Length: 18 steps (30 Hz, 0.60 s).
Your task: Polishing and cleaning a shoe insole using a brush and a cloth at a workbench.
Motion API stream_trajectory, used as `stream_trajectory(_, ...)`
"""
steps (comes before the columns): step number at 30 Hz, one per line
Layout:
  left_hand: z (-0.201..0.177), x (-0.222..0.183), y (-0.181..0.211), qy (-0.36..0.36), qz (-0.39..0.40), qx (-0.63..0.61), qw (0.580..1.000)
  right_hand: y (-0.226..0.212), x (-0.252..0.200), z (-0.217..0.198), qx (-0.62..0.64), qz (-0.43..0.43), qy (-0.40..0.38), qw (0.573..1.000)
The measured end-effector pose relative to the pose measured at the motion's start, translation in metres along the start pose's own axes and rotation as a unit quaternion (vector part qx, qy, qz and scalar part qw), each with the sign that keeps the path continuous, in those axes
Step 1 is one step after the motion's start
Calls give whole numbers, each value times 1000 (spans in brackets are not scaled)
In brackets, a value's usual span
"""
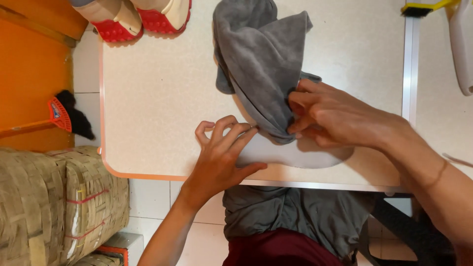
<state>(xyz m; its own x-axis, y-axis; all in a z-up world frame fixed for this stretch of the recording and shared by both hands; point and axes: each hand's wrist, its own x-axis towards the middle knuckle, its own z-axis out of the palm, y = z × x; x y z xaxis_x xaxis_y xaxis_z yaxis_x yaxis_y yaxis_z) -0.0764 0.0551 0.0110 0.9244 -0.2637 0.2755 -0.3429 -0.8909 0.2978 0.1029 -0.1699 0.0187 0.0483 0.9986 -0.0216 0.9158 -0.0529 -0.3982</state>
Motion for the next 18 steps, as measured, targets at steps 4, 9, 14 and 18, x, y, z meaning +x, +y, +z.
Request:
stream_trajectory(4,4,1,0,4,-5,-38,999,-5,1,-1,113,64,112,985)
stream_trajectory(9,6,1,-3,-1,-8,-51,999,-14,11,21,155,-18,134,979)
stream_trajectory(14,6,-1,-3,10,2,-28,1000,12,-8,-8,64,75,183,978)
stream_trajectory(18,8,1,-3,7,2,-39,999,-8,2,5,126,61,347,927)
